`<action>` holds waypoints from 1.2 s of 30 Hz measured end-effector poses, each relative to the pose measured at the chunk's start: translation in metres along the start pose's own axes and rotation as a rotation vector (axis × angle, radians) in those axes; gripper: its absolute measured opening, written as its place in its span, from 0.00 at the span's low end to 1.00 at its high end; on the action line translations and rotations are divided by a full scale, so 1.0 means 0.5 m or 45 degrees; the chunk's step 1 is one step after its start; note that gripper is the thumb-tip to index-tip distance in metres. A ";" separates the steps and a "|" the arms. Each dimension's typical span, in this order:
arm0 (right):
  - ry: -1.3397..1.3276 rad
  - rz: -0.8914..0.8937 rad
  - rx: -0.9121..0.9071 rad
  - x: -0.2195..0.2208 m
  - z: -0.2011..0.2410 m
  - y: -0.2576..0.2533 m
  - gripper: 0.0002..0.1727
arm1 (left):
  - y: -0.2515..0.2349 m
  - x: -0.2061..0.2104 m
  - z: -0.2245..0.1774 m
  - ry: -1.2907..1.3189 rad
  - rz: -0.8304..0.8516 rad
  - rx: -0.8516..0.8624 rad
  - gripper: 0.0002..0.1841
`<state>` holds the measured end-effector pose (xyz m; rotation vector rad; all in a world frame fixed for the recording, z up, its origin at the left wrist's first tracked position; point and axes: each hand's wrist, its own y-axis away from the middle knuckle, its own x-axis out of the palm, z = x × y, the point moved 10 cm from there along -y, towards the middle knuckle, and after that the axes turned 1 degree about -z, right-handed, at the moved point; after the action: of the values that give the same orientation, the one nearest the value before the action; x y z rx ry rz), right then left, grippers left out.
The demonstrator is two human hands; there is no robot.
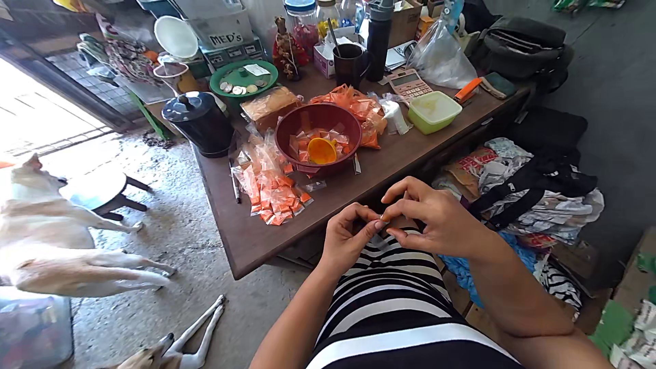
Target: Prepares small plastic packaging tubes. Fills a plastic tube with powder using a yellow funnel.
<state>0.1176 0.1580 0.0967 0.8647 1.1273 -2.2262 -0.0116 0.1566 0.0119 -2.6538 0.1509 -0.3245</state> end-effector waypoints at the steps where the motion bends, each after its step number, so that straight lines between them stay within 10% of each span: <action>1: 0.047 0.018 -0.014 0.005 0.003 -0.004 0.09 | 0.001 -0.002 0.000 -0.006 -0.003 0.007 0.02; 17: -0.163 0.206 -0.107 0.019 -0.029 -0.115 0.11 | 0.003 -0.083 -0.009 -0.056 -0.178 0.034 0.02; 36: 0.464 0.345 0.555 0.222 -0.319 -0.344 0.14 | -0.002 -0.241 -0.038 -0.023 -0.645 0.113 0.05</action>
<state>-0.0221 0.3671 0.0329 1.5529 0.6153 -2.1649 -0.1328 0.1689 0.0044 -2.5715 -0.5374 -0.4533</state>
